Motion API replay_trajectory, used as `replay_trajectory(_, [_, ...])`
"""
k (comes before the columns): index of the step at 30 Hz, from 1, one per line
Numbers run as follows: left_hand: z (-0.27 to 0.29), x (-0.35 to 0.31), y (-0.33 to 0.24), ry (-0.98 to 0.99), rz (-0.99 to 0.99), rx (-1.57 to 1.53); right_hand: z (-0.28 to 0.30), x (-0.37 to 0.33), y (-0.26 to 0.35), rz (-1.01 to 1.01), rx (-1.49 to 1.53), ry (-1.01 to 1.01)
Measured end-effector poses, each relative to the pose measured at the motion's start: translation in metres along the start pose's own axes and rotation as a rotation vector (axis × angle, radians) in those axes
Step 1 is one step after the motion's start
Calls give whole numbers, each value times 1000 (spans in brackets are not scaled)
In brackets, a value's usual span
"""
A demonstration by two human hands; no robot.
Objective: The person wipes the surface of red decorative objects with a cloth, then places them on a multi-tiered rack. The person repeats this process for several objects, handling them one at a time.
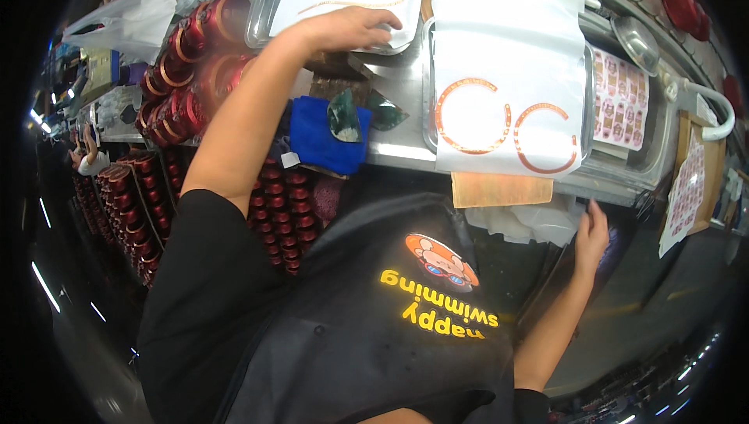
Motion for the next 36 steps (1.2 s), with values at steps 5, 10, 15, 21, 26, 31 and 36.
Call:
replay_trajectory(5, [34,-14,59,-35,75,121,-81,99,248,207,335,230])
replay_trajectory(10, [30,-41,103,-21,281,482,-195,160,396,251,-80,335])
replay_trajectory(15, [37,-56,120,-26,299,409,-225,176,443,477,-254,163])
replay_trajectory(21, [56,-67,134,-167,314,361,-239,189,477,634,14,138])
replay_trajectory(26, [72,-68,139,-393,304,433,-251,204,486,543,-61,148])
replay_trajectory(31, [60,-72,134,-386,230,528,-225,183,491,752,-234,-143])
replay_trajectory(36, [54,-83,137,-385,237,578,-245,151,489,896,-450,-15])
Point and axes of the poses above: each hand's wrist, its own x-axis towards the middle knuckle, its own z-axis out of the back of the hand, y = z × x, the point moved 6 cm from there along x, towards the middle knuckle, and after that the axes turned 6 degrees about -z, right-handed, at the moved point
